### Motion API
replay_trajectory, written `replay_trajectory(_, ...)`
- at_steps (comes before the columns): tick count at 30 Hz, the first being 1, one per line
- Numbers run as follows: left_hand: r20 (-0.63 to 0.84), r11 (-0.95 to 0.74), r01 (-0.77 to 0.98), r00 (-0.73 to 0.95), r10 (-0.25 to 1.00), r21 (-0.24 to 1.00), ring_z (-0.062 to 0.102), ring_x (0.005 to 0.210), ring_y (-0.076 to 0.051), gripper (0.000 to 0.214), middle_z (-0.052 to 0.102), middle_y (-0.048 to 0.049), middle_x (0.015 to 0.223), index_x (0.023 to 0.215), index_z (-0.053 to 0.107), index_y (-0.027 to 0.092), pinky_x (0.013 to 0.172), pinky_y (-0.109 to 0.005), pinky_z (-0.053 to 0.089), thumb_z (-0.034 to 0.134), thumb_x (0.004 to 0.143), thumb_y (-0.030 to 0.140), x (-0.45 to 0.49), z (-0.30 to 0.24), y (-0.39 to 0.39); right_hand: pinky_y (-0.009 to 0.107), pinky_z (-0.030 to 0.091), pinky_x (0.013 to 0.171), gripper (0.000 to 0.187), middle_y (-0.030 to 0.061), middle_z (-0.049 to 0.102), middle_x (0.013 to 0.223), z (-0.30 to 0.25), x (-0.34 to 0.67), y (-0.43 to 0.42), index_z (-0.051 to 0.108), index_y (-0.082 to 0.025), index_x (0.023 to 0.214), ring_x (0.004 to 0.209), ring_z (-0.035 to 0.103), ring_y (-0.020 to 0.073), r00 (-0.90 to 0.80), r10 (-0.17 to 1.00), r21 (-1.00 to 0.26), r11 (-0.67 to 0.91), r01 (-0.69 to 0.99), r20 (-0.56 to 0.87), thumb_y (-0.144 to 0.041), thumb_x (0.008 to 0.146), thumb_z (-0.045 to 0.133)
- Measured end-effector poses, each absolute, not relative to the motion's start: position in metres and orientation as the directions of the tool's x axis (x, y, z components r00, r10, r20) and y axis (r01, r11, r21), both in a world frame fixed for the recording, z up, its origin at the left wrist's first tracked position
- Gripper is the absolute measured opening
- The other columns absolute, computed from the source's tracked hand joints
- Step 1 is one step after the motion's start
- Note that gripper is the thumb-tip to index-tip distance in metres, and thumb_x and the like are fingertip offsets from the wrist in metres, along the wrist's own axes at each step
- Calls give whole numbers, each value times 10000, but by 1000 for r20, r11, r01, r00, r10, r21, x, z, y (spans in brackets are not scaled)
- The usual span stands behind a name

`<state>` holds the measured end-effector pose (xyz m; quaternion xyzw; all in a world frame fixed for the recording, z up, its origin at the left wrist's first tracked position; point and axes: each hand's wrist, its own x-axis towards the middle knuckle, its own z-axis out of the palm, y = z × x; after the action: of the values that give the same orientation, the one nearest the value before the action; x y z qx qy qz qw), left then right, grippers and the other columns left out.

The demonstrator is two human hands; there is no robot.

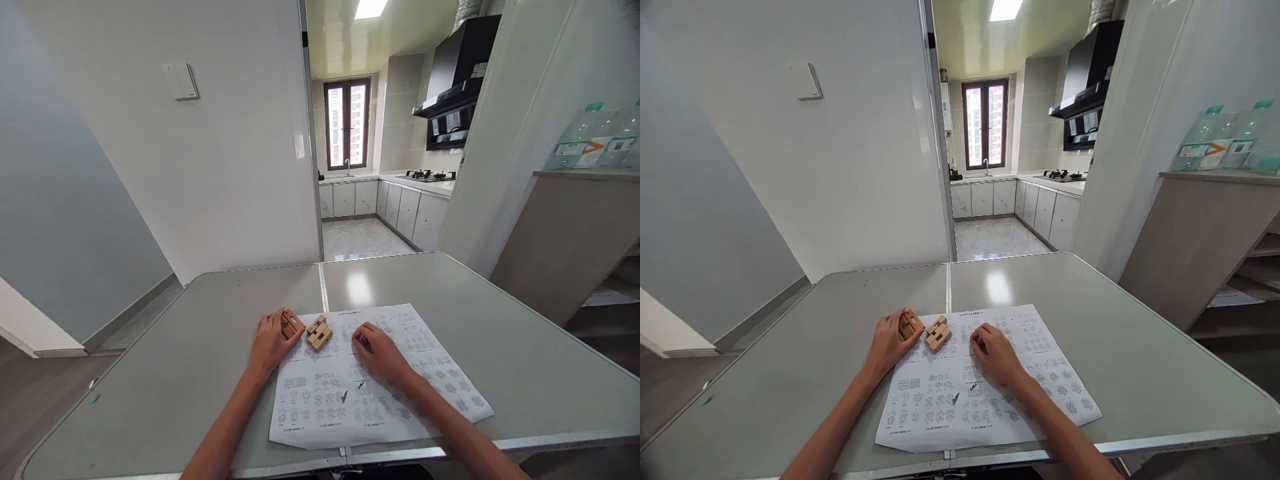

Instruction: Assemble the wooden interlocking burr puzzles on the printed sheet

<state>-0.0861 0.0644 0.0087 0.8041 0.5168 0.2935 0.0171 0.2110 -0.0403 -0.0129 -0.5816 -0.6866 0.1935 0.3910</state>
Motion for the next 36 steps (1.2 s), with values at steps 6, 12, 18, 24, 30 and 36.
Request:
replay_trajectory(6,492,-557,727,342,801,401,546,1281,-352,702,612,-136,1325,1483,451,258,1050,-504,494,672,902,584,-68,19,50,368,527,755,228,72,702,988,-13,209,-40,675,-239,880,835,646,232,-6,948,-729,248,638,317,-321,981,488)
replay_trajectory(12,479,-721,520,539,693,458,545,1272,-355,830,580,-143,1349,1538,395,288,1048,-525,514,773,839,528,-10,24,18,359,526,767,311,71,733,961,-15,213,-32,643,-231,970,841,673,239,172,942,-865,179,469,288,-462,1003,438)
replay_trajectory(18,404,-845,332,765,502,420,535,1266,-368,979,638,-139,1325,1548,375,267,1062,-534,501,860,739,532,41,14,1,383,541,864,408,80,745,1019,-21,223,-23,604,-238,1000,960,696,259,403,893,-948,70,311,199,-590,1001,398)
replay_trajectory(24,375,-847,308,793,480,433,589,1153,-353,862,687,-123,1186,1440,494,248,991,-501,528,863,712,525,45,10,5,389,562,861,381,88,733,1019,-26,217,-22,615,-230,1032,954,696,261,313,907,-917,157,368,281,-565,1005,437)
replay_trajectory(30,385,-824,382,747,541,418,589,1161,-345,854,686,-117,1204,1464,484,241,985,-493,523,848,734,494,25,14,16,416,567,908,322,101,731,1090,-28,214,-25,652,-219,1097,1008,698,270,246,918,-886,186,425,311,-487,996,504)
replay_trajectory(36,389,-809,418,722,572,413,591,1183,-330,829,680,-98,1212,1477,480,258,1012,-472,515,839,763,479,5,15,21,458,536,1012,341,100,703,1221,-25,212,-32,647,-236,1242,1150,660,280,77,930,-821,275,500,358,-375,932,621)
